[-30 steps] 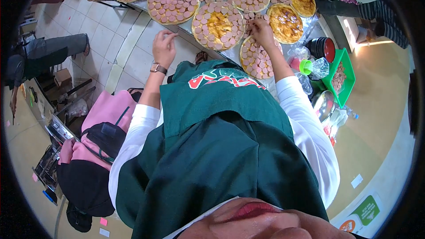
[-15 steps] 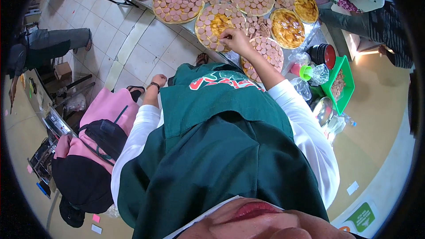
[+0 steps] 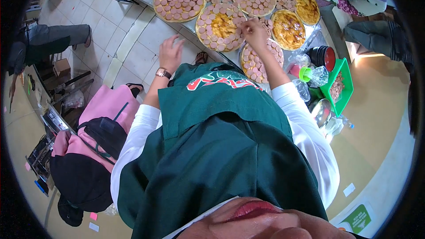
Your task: Placing sliced meat toppings onto dough rounds at a prep table.
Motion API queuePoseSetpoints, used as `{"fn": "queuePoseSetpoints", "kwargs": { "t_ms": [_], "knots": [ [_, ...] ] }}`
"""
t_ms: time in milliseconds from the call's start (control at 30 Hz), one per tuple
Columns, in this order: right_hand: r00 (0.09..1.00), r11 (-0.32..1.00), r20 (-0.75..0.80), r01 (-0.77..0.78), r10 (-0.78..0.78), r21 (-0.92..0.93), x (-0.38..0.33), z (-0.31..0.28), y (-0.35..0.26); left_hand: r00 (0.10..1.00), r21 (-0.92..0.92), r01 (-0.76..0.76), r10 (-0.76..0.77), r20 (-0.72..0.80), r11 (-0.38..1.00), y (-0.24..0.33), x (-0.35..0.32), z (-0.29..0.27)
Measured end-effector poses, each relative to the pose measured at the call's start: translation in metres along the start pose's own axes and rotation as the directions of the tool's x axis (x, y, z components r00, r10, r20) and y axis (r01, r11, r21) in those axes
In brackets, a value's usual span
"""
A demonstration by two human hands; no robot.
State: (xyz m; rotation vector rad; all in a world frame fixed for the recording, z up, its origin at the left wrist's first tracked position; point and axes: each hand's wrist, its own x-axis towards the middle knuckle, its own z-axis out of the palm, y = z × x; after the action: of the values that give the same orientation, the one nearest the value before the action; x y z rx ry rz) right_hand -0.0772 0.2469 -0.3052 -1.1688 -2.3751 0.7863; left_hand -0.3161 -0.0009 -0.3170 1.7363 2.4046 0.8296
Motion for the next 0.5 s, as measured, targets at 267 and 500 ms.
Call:
{"fn": "queuePoseSetpoints", "kwargs": {
  "t_ms": [267,500],
  "knots": [
    [0.997,0.93,-0.039,-0.081,0.071,-0.359,0.003,-0.045,0.054,0.932,-0.088,-0.343,0.351,0.095,0.935,0.068,0.046,0.01],
    [0.96,0.959,-0.042,-0.278,0.276,-0.056,0.016,-0.041,0.07,0.914,-0.045,-0.308,0.309,0.264,0.95,0.068,0.047,0.015]
  ]
}}
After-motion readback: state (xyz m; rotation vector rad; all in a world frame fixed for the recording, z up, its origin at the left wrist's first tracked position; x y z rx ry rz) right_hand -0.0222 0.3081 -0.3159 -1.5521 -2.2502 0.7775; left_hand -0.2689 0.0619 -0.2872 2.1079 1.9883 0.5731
